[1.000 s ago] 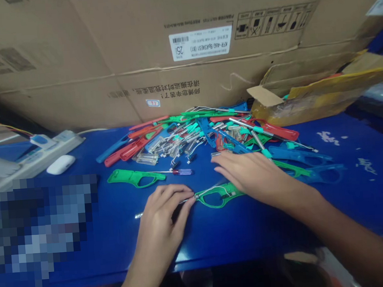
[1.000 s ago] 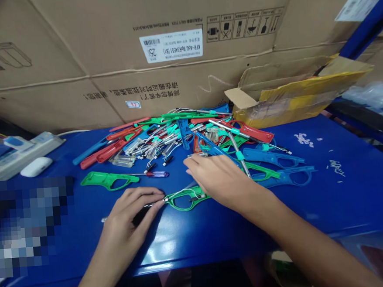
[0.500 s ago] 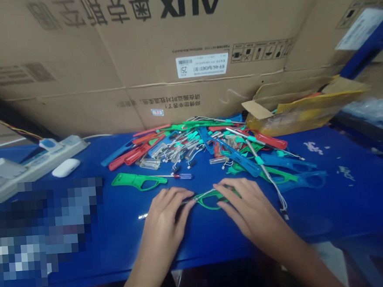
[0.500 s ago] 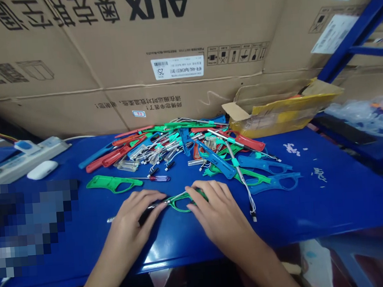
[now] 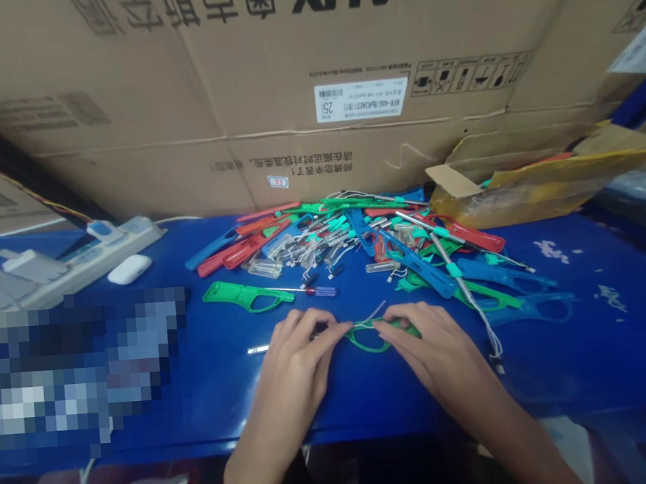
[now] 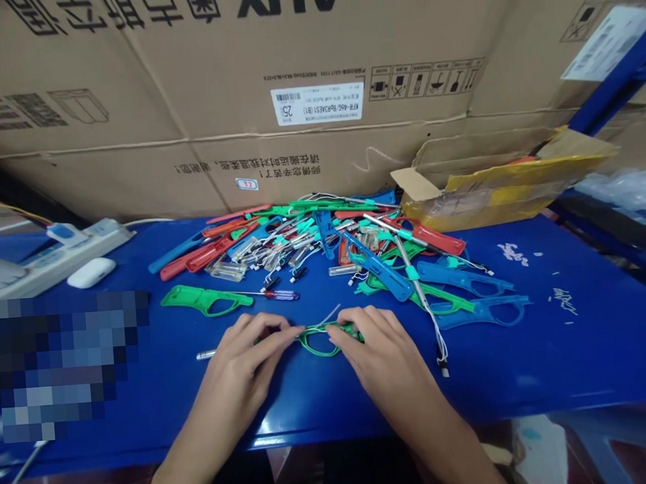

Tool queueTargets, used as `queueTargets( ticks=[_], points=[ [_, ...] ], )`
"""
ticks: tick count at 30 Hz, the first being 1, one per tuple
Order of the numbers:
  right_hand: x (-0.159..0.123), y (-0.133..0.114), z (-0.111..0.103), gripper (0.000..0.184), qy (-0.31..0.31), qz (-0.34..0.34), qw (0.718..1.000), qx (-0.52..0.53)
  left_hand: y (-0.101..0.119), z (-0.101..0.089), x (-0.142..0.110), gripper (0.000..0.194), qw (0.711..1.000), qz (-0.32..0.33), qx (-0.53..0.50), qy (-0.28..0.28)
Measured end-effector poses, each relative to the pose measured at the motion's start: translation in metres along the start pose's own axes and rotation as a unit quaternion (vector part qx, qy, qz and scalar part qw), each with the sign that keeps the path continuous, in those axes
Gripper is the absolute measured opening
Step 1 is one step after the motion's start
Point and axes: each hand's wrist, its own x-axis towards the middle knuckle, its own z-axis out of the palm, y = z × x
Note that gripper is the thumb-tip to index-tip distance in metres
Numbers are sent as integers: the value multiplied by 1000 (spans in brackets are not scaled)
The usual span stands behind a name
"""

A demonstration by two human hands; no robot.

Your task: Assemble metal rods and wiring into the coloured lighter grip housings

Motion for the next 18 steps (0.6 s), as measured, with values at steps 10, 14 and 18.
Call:
queueTargets(
  ticks=[10,14,18],
  points=[
    [-1,-4,-1,29,21,19,1000,3,2,-1,0,35,1000,8,-1,-6],
    [-3,-6,-2,27,26,28,999,14,1,0,0,34,1000,8,1,-9],
    [-1,-6,-1,27,7,30,1000,4,0,0,0,37,1000,11,9,-12]
  ],
)
